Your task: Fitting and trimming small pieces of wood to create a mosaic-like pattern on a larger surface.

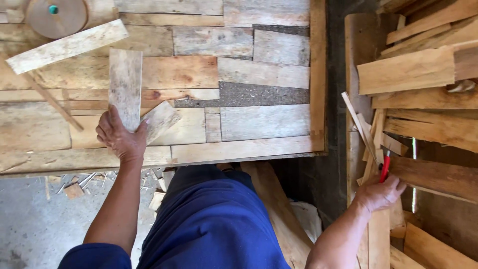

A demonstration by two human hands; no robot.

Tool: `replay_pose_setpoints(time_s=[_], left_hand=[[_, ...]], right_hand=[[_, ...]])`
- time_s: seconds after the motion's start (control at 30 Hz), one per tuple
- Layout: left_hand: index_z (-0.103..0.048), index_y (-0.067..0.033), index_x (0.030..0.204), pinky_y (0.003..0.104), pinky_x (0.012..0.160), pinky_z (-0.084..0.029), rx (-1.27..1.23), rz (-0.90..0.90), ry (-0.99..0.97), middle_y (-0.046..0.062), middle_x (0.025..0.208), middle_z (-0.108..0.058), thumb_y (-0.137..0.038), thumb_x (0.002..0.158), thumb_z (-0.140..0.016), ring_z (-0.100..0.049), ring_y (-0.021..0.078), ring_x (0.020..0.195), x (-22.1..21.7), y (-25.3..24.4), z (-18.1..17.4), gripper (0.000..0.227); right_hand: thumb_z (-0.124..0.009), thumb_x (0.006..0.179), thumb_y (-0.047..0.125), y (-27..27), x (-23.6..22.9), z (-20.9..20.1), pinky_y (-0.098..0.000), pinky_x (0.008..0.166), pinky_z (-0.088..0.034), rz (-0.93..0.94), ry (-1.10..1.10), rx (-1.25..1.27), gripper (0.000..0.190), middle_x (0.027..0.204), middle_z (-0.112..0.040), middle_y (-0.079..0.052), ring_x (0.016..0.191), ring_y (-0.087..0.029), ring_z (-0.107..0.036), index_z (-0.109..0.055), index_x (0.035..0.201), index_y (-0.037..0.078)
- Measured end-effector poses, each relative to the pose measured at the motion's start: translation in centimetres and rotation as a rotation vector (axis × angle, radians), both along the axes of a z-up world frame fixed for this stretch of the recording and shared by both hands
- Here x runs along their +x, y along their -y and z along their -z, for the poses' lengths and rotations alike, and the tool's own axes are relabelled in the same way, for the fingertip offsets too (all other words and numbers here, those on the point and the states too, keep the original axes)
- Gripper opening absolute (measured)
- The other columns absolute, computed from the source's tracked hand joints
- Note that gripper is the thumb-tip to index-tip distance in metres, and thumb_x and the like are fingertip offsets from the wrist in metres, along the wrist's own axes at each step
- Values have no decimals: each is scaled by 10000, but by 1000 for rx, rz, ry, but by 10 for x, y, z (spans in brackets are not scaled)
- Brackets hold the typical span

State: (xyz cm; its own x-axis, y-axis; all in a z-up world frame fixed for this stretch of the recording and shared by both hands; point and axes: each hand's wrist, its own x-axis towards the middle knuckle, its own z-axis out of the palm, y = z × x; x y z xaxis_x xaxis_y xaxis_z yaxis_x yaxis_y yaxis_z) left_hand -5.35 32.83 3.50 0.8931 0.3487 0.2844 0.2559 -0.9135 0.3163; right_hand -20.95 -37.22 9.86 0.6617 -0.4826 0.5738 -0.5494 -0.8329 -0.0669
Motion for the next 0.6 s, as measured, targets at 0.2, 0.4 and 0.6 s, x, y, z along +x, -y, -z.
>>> replay_pose_setpoints(time_s=[0.2, 0.4, 0.6], left_hand=[[-423, -56, 1607, 596, 1068, -343, 7, -50, -60, 219, 1509, -480, -461, 740, -968, -437, 420, 1321, 1, -24, 19, 1101], [-364, -46, 1623, 596, 1097, -330, 35, -19, -3, 228, 1545, -451, -511, 816, -951, -425, 426, 1348, 9, -44, 22, 1101], [-358, -50, 1657, 598, 1125, -307, 19, 28, -2, 238, 1559, -439, -501, 846, -924, -415, 435, 1337, 23, -60, 27, 1088]], right_hand=[[-749, 950, 161, 14, -2, 11, -375, 649, -552, 137, 42, 127, 144, 1137, -671, -89, 875, -250, -652, -624, 942, 91], [-689, 1150, 331, -89, 57, -6, -382, 709, -513, -431, 76, 131, 314, 941, -579, -105, 829, -257, -600, -628, 1094, 28], [-723, 944, 119, -266, 135, 4, -455, 739, -513, -764, -340, 502, 178, 942, -622, -122, 844, -320, -612, -637, 1096, 81]])
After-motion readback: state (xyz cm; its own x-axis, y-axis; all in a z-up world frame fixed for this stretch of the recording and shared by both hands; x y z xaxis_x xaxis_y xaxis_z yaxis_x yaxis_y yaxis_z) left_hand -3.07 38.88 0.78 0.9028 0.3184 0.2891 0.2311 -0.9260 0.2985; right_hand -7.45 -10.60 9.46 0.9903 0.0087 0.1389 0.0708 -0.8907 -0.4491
